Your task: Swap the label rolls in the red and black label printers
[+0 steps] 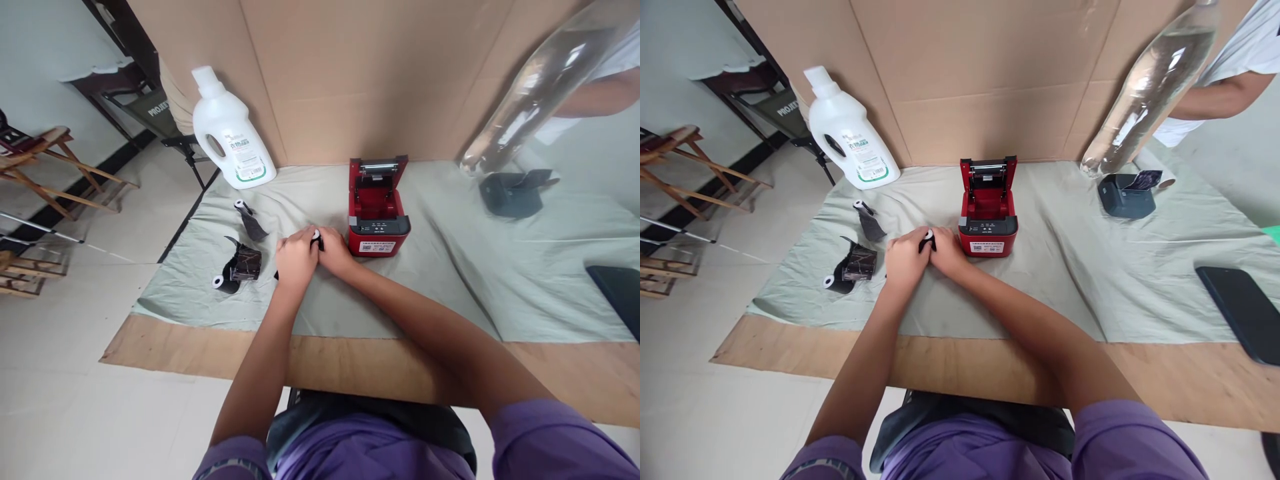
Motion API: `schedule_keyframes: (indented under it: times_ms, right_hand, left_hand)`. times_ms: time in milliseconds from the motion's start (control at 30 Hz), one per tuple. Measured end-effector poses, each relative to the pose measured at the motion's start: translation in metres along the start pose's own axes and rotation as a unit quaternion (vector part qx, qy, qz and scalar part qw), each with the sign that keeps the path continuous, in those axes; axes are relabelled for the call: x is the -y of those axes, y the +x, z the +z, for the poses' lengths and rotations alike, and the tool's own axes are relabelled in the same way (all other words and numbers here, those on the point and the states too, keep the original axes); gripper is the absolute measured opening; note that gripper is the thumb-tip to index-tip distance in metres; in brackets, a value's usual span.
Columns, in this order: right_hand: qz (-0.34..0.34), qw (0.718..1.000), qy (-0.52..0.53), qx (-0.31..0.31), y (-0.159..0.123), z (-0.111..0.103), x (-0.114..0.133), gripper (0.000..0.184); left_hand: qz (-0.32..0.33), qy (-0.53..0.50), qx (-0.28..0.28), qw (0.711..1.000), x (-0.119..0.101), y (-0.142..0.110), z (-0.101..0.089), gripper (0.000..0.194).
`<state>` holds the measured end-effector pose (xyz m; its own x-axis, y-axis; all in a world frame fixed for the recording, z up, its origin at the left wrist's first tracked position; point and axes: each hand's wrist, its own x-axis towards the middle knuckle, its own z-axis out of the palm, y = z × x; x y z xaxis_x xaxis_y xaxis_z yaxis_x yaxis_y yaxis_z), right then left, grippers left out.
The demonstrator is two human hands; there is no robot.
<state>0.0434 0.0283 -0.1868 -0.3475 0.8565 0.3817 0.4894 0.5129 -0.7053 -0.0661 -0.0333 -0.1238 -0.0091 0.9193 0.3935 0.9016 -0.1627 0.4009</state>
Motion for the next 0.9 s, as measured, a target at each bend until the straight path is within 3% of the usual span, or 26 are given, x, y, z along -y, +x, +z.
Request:
schedule_keyframes:
  times_ms: [100,200,367,467,667,800,900]
  right_hand:
    - [-0.027,0.999,0.043,-0.015,0.0,-0.003,0.005,0.037]
    - [-0.03,0.996,0.074,-0.038,0.0,-0.012,0.017,0.041]
    - [-0.032,0.994,0.104,-0.019,0.009,-0.044,0.047,0.031]
    - [-0.031,0.994,0.106,0.025,0.017,-0.072,0.064,0.026]
    - [-0.062,0.998,0.008,0.032,0.03,-0.154,0.073,0.022]
    - [0.04,0.997,-0.036,0.057,0.036,-0.206,0.043,0.016]
    - [0.113,0.986,-0.09,0.087,0.038,-0.219,0.013,0.015]
  left_hand:
    - [-0.004,-0.061,-0.044,0.997,0.007,0.001,-0.004,0.036]
    - [-0.064,-0.15,-0.088,0.983,0.017,0.002,-0.008,0.036]
    - [-0.154,-0.346,-0.151,0.913,0.028,0.006,-0.015,0.046]
    - [-0.161,-0.391,-0.148,0.894,0.023,0.006,-0.019,0.053]
    - [-0.078,-0.388,-0.105,0.912,0.003,-0.007,-0.007,0.05]
    - [-0.034,-0.348,-0.045,0.936,-0.007,-0.014,0.006,0.046]
    - [-0.014,-0.313,-0.008,0.95,-0.013,-0.016,0.014,0.043]
